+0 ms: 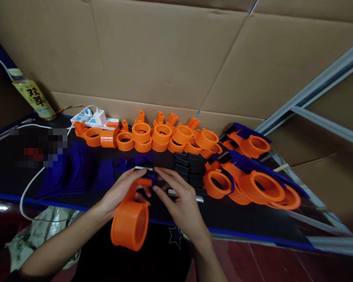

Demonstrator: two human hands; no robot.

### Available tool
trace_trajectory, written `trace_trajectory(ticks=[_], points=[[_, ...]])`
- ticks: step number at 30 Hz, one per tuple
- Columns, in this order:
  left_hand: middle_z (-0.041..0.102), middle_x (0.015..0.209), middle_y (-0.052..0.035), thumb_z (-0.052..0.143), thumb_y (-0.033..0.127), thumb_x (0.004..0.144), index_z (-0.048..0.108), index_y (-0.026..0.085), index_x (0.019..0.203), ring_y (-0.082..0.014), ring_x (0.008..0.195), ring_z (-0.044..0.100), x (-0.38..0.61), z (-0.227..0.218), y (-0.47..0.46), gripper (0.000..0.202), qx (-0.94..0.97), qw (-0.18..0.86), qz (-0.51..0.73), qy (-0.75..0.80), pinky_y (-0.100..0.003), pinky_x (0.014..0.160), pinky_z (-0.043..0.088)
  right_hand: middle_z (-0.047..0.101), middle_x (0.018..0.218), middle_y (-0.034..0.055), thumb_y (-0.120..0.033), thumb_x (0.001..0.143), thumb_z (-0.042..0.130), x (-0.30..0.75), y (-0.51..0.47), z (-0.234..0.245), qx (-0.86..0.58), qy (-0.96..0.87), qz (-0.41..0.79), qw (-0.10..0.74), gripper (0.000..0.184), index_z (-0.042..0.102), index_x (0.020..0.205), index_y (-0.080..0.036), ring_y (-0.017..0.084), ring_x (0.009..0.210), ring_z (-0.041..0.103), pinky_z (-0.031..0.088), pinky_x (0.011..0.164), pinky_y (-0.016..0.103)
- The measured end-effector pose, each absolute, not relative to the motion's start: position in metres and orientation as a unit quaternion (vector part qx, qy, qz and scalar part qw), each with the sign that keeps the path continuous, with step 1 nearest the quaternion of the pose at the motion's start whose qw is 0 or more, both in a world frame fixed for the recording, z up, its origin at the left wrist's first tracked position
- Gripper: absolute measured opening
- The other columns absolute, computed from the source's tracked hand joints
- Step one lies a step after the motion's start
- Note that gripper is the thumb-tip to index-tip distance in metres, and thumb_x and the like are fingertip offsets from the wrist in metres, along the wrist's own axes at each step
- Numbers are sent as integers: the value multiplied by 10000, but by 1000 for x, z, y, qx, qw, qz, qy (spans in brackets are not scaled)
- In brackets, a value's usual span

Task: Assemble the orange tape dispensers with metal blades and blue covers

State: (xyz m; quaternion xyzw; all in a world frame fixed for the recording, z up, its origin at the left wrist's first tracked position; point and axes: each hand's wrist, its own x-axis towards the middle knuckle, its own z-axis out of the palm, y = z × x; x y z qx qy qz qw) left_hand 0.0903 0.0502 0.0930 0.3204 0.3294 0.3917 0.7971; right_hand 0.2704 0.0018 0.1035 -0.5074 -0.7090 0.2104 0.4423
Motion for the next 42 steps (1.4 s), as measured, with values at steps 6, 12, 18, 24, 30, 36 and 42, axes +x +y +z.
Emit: trace_trajectory(ticks=[6, 12, 18, 24, 30, 36, 42], points=[[662, 698, 10, 706, 453, 861, 568, 199, 994, -128, 501, 619, 84, 98, 46, 319, 336, 802, 357, 341, -299, 508, 607, 679, 1309, 53, -165, 897, 719, 275, 3, 101, -457, -754, 161, 443, 445, 671, 1315, -309, 179, 1030, 697, 597, 850, 311], [638, 672, 43, 742, 266, 784, 555, 207, 1030, -129, 542, 624, 79, 102, 42, 315, 381, 792, 353, 320, -317, 560, 624, 701, 1284, 75, -106, 850, 758, 276, 2, 97, -416, -780, 79, 460, 476, 687, 1284, -286, 226, 1151, 675, 545, 1006, 399], [562, 555, 70, 655, 224, 799, 571, 203, 1003, -111, 465, 556, 82, 98, 41, 221, 401, 782, 346, 329, -311, 537, 607, 702, 1270, 86, -77, 839, 761, 276, 3, 99, -397, -798, 55, 451, 479, 689, 1272, -270, 219, 1136, 677, 564, 948, 377], [716, 956, -43, 711, 146, 787, 628, 194, 1128, -180, 749, 700, 76, 100, 45, 355, 395, 806, 366, 248, -368, 645, 643, 719, 1261, 84, -54, 813, 780, 275, 10, 91, -386, -779, 50, 492, 530, 679, 1279, -285, 232, 1082, 697, 557, 934, 427], [730, 1159, -149, 695, 222, 871, 694, 152, 1215, -304, 1074, 693, 69, 106, 53, 351, 334, 874, 345, 74, -595, 955, 557, 710, 1285, 83, -96, 843, 758, 284, 13, 93, -389, -763, 71, 511, 515, 681, 1303, -313, 261, 1173, 631, 532, 944, 459], [753, 1138, -112, 917, 213, 644, 751, 161, 1165, -277, 1041, 709, 63, 100, 58, 549, 392, 809, 416, 137, -532, 1095, 467, 728, 1228, 66, -220, 1000, 555, 283, -2, 107, -413, -740, 166, 504, 299, 732, 1226, -305, 235, 1131, 663, 507, 973, 426], [754, 1005, -77, 896, 160, 627, 744, 150, 1121, -251, 959, 714, 56, 103, 59, 516, 376, 794, 453, 151, -513, 1047, 507, 752, 1146, 49, -364, 1045, 475, 272, -11, 112, -449, -725, 211, 478, 314, 747, 1188, -303, 215, 1093, 679, 509, 972, 379]])
